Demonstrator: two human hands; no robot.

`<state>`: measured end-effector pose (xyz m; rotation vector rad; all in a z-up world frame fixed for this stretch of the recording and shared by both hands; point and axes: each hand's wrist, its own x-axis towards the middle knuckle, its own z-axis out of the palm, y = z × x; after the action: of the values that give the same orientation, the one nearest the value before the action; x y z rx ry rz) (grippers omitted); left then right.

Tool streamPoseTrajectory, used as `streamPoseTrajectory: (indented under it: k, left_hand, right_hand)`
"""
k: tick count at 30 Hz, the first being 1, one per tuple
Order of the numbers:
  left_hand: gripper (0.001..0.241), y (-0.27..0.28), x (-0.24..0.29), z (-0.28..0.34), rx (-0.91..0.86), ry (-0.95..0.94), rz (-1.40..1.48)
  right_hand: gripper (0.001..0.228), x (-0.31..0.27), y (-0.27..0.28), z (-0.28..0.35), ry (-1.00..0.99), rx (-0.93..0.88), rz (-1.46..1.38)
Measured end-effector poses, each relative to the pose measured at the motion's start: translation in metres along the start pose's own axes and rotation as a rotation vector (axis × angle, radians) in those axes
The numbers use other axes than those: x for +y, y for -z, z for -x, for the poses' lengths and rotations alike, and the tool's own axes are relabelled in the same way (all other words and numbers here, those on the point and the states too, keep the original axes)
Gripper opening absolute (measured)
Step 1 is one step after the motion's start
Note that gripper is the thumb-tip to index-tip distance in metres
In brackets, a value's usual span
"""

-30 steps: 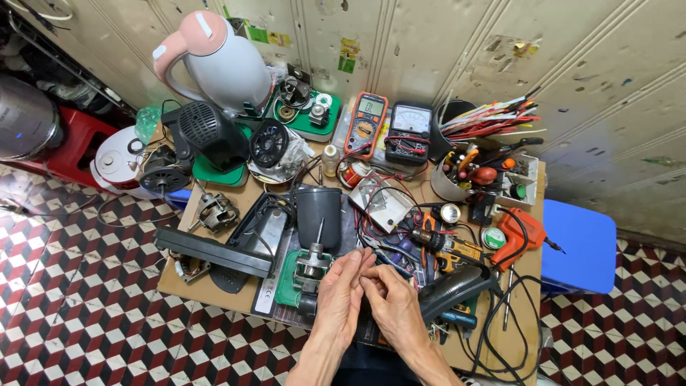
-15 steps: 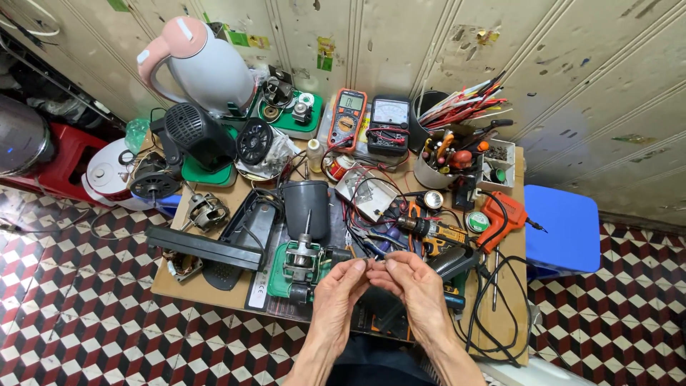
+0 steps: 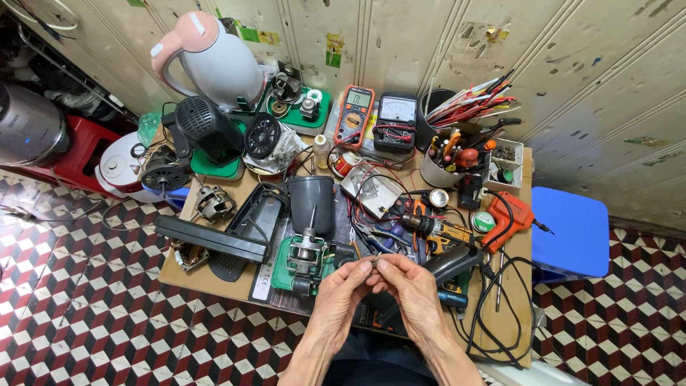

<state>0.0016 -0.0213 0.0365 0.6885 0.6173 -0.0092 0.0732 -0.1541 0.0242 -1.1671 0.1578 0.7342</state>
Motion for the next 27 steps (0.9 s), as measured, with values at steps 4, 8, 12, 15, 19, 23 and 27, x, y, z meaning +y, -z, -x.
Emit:
streamPoseTrajectory:
  k: [4,8,12,15,19,23,27]
  left_hand:
    - [0.025,-0.003,-0.003,-0.001,0.004,0.009,0.009]
    - [0.021,0.0,-0.006,-0.003,-0.009,0.005,0.034]
    - [0.018,-0.002,-0.004,-0.001,0.039,0.011,0.014]
    - [0.018,-0.003,-0.004,0.0,0.103,0.003,-0.018]
    - [0.023,-0.004,-0.006,0.003,0.154,-0.028,-0.134]
    - [0.025,0.005,-0.021,0.001,0.161,-0.073,-0.163]
    - [0.023,0.031,-0.044,-0.002,0.169,-0.196,-0.236]
  right_hand:
    - [0.021,0.0,0.001,0.0,0.044,0.008,0.018]
    - [0.021,0.004,0.003,0.002,0.046,0.02,0.003]
    - [0.021,0.006,0.002,0.003,0.044,0.023,-0.015]
    - [0.021,0.007,0.002,0.003,0.019,0.016,-0.024]
    - [0.02,0.011,0.004,0.001,-0.002,0.058,0.001]
    - [0.019,0.026,0.014,-0.004,0.017,0.026,0.034]
    - [0.021,0.043,0.014,-0.003,-0.049,0.082,0.045]
